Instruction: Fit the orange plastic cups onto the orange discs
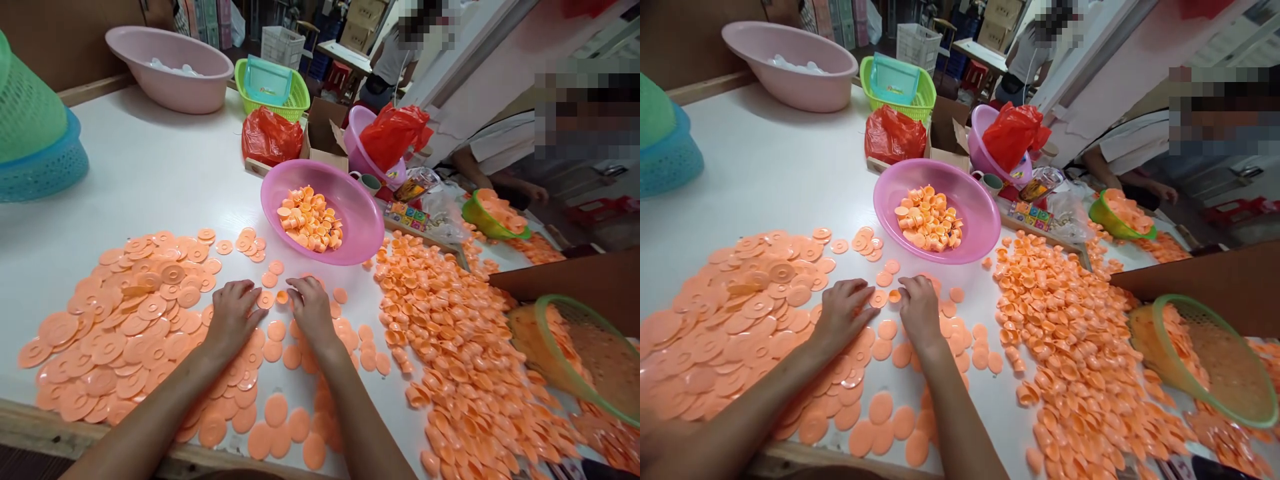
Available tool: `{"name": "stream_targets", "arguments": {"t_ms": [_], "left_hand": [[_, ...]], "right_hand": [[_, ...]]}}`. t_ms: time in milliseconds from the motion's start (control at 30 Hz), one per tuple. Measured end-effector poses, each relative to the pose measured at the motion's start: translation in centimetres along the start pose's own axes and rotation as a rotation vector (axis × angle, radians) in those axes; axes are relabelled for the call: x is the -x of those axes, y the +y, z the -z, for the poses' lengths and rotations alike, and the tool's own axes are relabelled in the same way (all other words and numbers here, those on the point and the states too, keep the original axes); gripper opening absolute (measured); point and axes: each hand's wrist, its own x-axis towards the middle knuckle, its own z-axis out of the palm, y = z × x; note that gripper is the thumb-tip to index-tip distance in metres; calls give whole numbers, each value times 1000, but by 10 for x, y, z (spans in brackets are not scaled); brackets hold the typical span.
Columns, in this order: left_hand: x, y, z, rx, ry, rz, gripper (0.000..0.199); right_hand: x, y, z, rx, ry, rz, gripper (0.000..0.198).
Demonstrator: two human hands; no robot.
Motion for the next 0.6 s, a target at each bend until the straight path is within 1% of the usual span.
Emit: {"name": "stream_targets", "arguments": {"t_ms": [133, 200, 267, 333, 400, 467, 600], "left_hand": [[0, -1, 0, 3, 3, 1, 21], [0, -1, 0, 12, 3, -5, 22], [0, 0, 0, 21, 4, -8, 22], [-1, 0, 0, 25, 12, 5, 21], [-1, 0, -1, 24, 22, 25, 19], [-1, 1, -1, 30, 18, 37, 18], [-6, 3, 8, 113, -19, 73, 16]], "right_hand": [[-6, -4, -1, 11, -143, -102, 23], [-8, -6, -3, -20, -140, -176, 21], [-8, -8, -6, -116, -130, -266, 16], [-8, -10, -12, -208, -140, -317, 11], [-9, -12, -19, -219, -142, -310, 10], [-10, -15, -27, -184, -133, -293, 11], [-11, -20, -34, -150, -121, -280, 13]]}}
